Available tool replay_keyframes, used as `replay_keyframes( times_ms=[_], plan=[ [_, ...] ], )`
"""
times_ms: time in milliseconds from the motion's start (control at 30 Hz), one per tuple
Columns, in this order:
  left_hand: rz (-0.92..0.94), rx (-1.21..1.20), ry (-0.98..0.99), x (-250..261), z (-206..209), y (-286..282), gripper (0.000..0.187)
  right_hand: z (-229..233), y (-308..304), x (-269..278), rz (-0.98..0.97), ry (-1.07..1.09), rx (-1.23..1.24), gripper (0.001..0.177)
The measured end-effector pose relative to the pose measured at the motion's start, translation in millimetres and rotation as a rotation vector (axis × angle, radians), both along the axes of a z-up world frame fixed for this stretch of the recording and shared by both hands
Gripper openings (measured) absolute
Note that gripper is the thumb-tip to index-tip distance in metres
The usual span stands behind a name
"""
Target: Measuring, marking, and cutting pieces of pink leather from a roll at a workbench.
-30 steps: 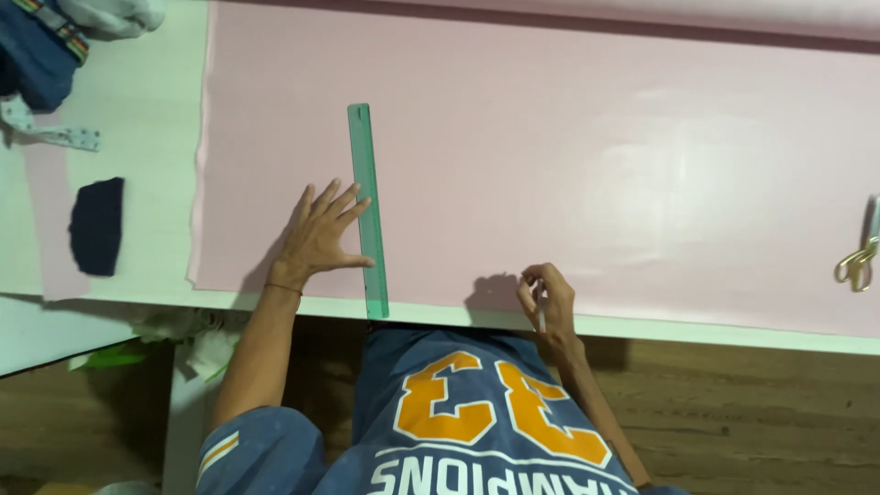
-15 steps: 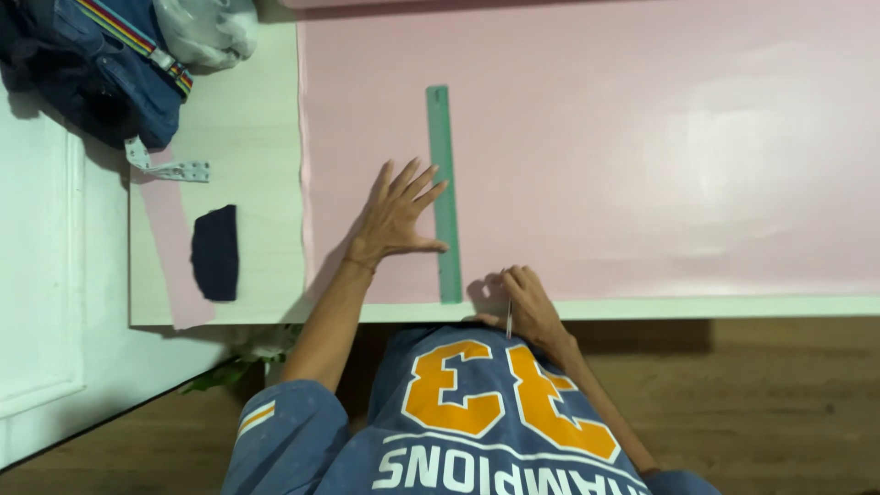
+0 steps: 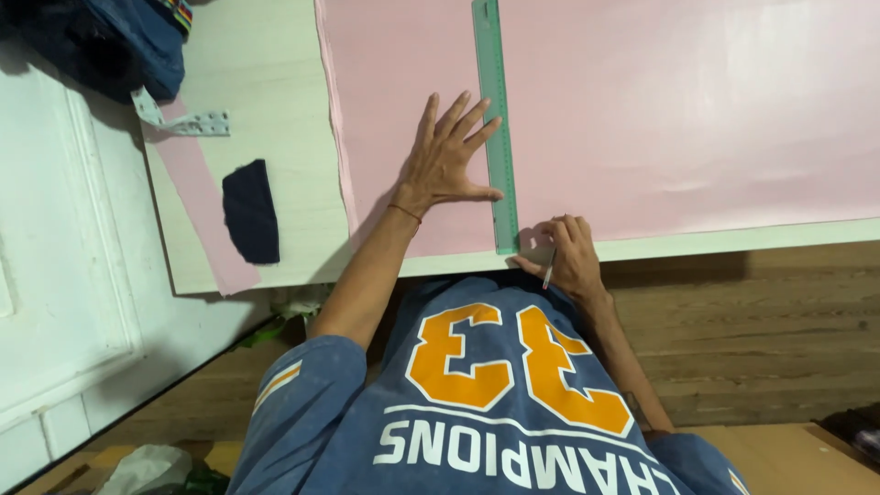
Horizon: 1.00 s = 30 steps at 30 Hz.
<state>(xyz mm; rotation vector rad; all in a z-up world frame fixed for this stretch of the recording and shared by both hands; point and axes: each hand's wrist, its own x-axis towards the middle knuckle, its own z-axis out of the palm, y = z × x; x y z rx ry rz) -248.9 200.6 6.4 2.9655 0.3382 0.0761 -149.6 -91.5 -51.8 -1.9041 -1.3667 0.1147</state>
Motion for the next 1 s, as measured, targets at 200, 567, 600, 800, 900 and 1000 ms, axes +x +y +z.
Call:
replay_keyframes(
  times_ms=[200, 567, 600, 800, 900, 1000],
  plan=[
    [-0.005, -0.054, -0.062, 0.1, -18.1, 3.3, 0.132, -4.5, -2.1, -2.7, -0.024, -0.009, -0.048, 0.066],
    [-0.006, -0.069, -0.052, 2.2, -12.1, 3.0, 0.13, 2.5, 0.5, -3.7, -0.044, -0.024, -0.065, 0.067],
    [-0.002, -0.08, -0.046, 1.7, -12.4, 1.7, 0.13, 2.7, -0.7, -4.4, -0.045, -0.024, -0.072, 0.067],
    [-0.003, -0.072, -0.059, 1.5, -17.3, 2.8, 0.132, -2.3, -1.6, -3.1, -0.041, -0.006, -0.086, 0.067],
    [0.002, -0.075, -0.042, 1.9, -17.4, 3.7, 0.133, -12.0, -3.5, -2.0, -0.039, -0.02, -0.092, 0.069],
    [-0.005, -0.053, -0.055, 1.1, -22.4, 4.8, 0.133, -9.1, -2.7, -1.2, -0.033, -0.005, -0.089, 0.068]
  ],
)
